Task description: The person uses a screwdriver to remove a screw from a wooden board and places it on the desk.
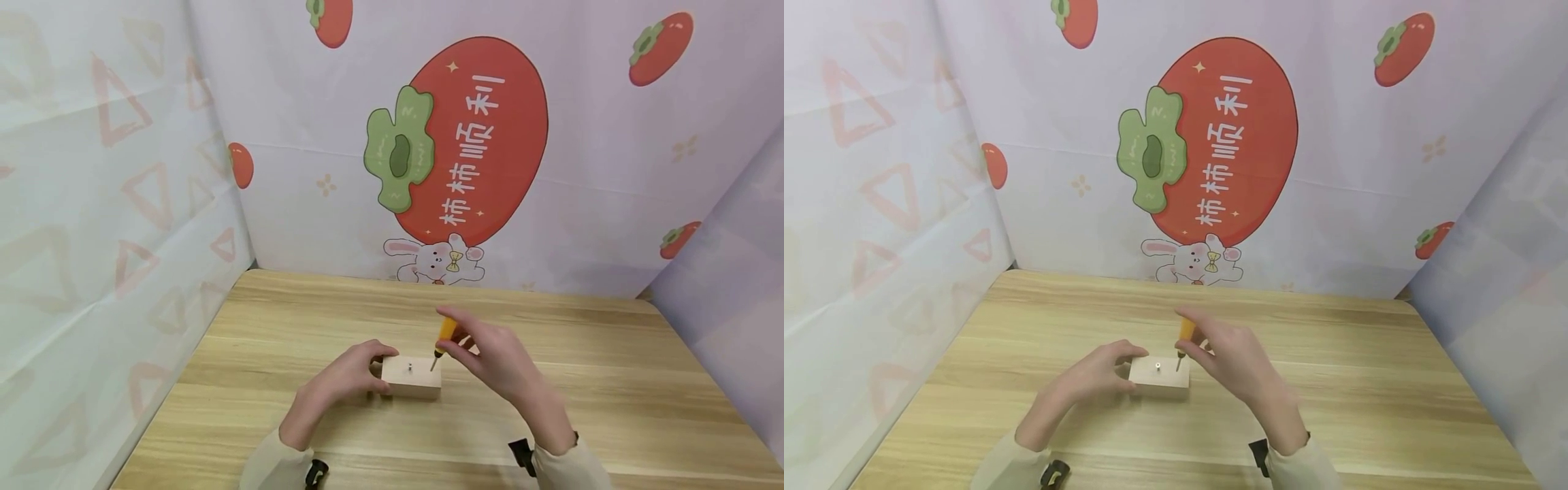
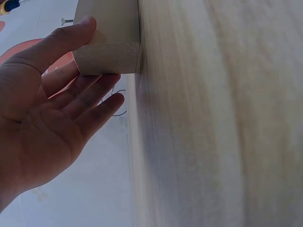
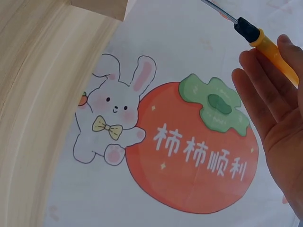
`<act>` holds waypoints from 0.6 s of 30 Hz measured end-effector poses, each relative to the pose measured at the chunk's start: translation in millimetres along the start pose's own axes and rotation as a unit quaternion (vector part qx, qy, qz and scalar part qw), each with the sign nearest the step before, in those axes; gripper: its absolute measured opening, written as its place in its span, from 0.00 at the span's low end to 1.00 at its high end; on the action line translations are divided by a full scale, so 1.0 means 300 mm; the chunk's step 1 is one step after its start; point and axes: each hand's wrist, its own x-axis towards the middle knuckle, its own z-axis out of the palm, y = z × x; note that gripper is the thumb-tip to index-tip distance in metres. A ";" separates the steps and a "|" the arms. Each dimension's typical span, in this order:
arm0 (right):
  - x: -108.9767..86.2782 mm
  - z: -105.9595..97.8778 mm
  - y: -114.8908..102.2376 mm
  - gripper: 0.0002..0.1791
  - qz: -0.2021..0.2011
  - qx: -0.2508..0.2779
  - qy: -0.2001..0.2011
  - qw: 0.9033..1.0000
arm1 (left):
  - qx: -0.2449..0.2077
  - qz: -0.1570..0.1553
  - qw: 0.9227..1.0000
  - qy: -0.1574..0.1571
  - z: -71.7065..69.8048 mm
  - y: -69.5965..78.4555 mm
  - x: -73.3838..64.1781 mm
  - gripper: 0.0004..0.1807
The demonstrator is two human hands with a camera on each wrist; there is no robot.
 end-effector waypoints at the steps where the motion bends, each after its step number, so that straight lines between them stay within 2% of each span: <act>1: 0.007 0.005 -0.003 0.37 -0.006 0.002 0.003 1.000 | 0.000 0.000 1.000 0.000 0.000 0.000 0.000 0.33; 8: 0.044 0.044 -0.015 0.34 -0.025 0.006 0.020 0.999 | 0.006 0.004 1.000 0.002 0.002 -0.009 0.006 0.32; 18: 0.065 0.100 -0.016 0.32 -0.039 0.009 0.017 0.999 | -0.005 -0.004 1.000 -0.001 0.002 -0.007 0.007 0.32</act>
